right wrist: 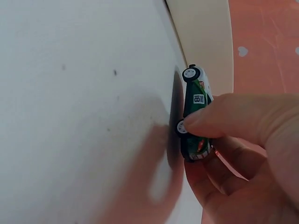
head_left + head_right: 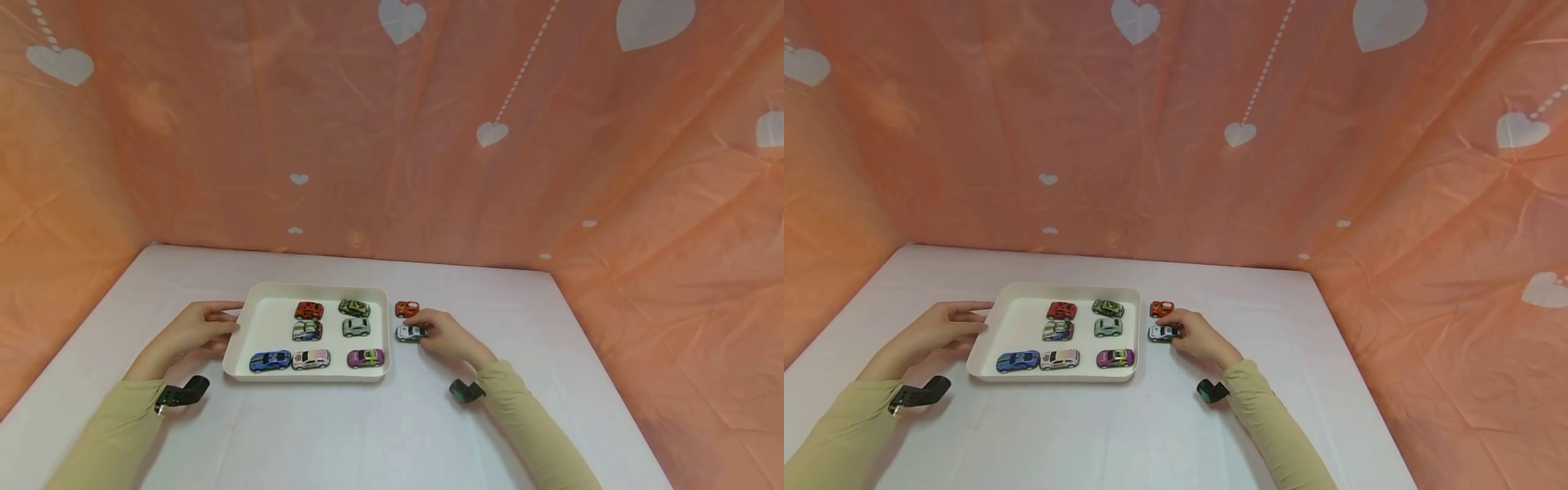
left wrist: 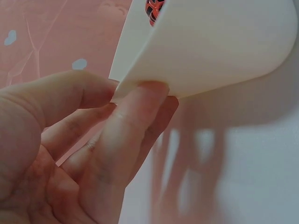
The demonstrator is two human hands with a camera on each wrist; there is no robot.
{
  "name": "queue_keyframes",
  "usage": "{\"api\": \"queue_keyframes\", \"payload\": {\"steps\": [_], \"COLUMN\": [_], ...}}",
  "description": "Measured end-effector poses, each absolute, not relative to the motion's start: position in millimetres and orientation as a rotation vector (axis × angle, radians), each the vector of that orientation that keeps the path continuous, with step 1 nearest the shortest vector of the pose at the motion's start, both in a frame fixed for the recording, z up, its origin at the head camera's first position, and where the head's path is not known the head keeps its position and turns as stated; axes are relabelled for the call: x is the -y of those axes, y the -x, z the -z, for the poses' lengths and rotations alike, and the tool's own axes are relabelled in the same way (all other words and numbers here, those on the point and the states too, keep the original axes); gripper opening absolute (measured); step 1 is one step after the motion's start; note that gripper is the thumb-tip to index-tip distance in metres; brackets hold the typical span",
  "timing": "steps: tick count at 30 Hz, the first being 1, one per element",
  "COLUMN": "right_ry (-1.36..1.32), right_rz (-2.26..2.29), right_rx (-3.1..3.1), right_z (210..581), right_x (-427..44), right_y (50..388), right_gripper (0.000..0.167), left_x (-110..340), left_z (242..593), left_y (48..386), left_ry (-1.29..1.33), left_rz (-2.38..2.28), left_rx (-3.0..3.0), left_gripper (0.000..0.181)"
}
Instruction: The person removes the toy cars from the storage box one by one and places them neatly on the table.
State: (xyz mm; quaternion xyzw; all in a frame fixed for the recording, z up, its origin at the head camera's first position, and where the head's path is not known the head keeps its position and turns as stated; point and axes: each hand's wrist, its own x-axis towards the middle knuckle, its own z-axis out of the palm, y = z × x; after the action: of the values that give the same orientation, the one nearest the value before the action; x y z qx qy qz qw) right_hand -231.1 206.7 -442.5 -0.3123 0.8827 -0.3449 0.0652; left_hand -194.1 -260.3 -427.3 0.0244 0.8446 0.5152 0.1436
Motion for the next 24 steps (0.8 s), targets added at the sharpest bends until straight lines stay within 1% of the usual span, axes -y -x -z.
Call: {"api": "queue_keyframes", "payload": {"steps": [9,16,24], "right_ry": [0.925,0.888,0.886], "right_rz": [1.036,1.015,1.018], "right_rx": [-2.667,-2.683,-2.679], "right_z": [443.1,445.2,445.0], "right_x": [-204.0,-203.5,-201.8], "right_y": [231.6,233.4,234.5], "right_gripper": [0.047,0.048,0.046], "left_x": [259.6,258.9,259.2], "left_z": [426.9,427.1,427.3], "left_y": [194.1,194.2,193.7], "left_ry": [-0.078,-0.132,-0.089], "left_rz": [-1.540,-1.594,-1.571], "left_rx": [-2.404,-2.399,-2.394], "left_gripper": [0.059,0.059,0.060]}}
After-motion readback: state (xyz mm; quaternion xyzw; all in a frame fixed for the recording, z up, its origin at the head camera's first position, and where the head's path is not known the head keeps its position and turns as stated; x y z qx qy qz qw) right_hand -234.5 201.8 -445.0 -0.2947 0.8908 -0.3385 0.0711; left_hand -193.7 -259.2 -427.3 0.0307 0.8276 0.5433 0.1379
